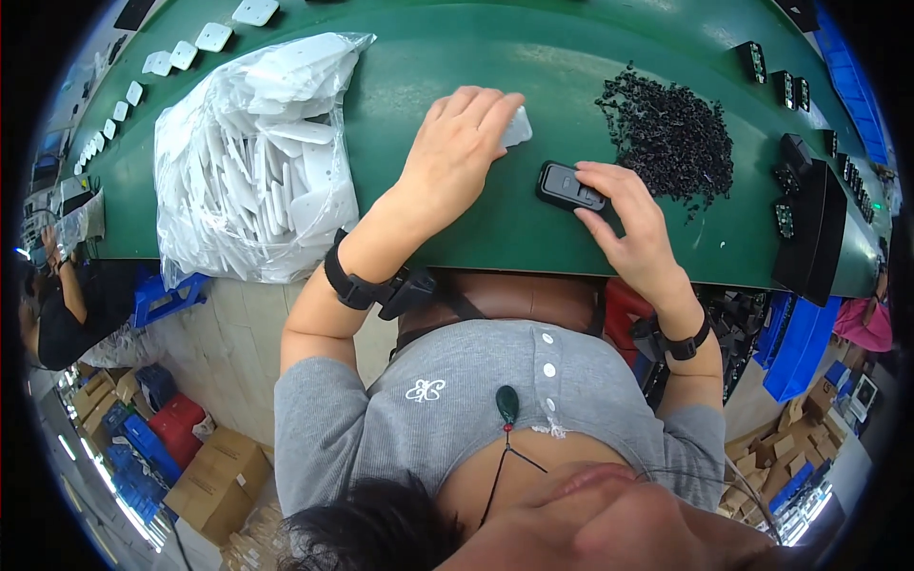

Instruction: The person picks up a white plastic part and a black screw, inserts the screw into the part, and then presses the assembly into a black plastic housing. This process is repeated for several units, handling the components one at a time.

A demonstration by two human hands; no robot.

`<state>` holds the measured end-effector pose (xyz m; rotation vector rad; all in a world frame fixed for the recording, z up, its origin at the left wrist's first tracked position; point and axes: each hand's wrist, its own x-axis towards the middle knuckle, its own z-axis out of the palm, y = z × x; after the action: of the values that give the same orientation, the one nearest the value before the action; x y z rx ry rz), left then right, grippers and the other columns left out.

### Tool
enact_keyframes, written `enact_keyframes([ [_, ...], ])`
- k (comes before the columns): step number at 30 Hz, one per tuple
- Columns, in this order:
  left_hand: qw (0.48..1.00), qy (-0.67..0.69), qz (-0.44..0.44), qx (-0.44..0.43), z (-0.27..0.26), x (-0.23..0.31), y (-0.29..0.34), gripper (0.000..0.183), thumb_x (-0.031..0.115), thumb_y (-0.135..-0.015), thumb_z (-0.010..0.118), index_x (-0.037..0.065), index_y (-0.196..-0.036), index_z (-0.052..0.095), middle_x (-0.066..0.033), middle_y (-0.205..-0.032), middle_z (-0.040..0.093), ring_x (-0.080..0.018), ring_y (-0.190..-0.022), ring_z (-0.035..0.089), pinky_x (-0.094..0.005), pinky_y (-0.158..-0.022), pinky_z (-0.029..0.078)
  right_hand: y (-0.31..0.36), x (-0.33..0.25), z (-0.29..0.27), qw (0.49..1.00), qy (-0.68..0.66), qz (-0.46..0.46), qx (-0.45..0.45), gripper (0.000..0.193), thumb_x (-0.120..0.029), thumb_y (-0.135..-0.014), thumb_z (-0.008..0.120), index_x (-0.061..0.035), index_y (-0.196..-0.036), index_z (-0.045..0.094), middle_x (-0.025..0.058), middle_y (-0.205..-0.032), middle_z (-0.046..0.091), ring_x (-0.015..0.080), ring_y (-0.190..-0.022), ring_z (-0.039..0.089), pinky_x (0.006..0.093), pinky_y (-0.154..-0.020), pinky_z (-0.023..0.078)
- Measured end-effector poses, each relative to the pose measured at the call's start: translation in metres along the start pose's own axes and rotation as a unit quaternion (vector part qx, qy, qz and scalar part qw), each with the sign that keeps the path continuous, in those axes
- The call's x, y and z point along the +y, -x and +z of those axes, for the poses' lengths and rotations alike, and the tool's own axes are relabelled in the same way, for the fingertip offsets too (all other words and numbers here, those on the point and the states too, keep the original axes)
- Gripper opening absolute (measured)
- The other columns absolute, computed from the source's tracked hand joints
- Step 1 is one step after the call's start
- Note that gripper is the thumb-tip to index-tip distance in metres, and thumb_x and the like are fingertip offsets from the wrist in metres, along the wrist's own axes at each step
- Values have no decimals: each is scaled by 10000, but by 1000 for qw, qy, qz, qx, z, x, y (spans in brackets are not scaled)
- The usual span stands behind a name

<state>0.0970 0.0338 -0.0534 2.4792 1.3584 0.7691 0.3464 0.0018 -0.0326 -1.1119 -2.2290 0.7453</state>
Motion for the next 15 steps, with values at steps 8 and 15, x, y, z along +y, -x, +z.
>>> enact_keyframes([
  [8, 998, 50, -17, 24, -17, -4, 10, 545, -45, -776, 611, 21, -1308, 512, -156, -1295, 566, -314, -1219, 525, -423, -1028, 408, -54, 1, 5, 997, -6, -65, 30, 411, 29, -789, 705, -25, -1189, 628, 144, -1198, 647, 306, -1124, 608, 371, -968, 481],
  [15, 998, 62, -22, -13, -21, -14, 33, 561, -106, -834, 487, 50, -1373, 497, -123, -1423, 506, -288, -1279, 506, -408, -1064, 398, -85, 9, 27, 994, -20, -103, -40, 402, 32, -791, 697, -21, -1183, 622, 138, -1205, 642, 306, -1127, 602, 378, -964, 487],
])
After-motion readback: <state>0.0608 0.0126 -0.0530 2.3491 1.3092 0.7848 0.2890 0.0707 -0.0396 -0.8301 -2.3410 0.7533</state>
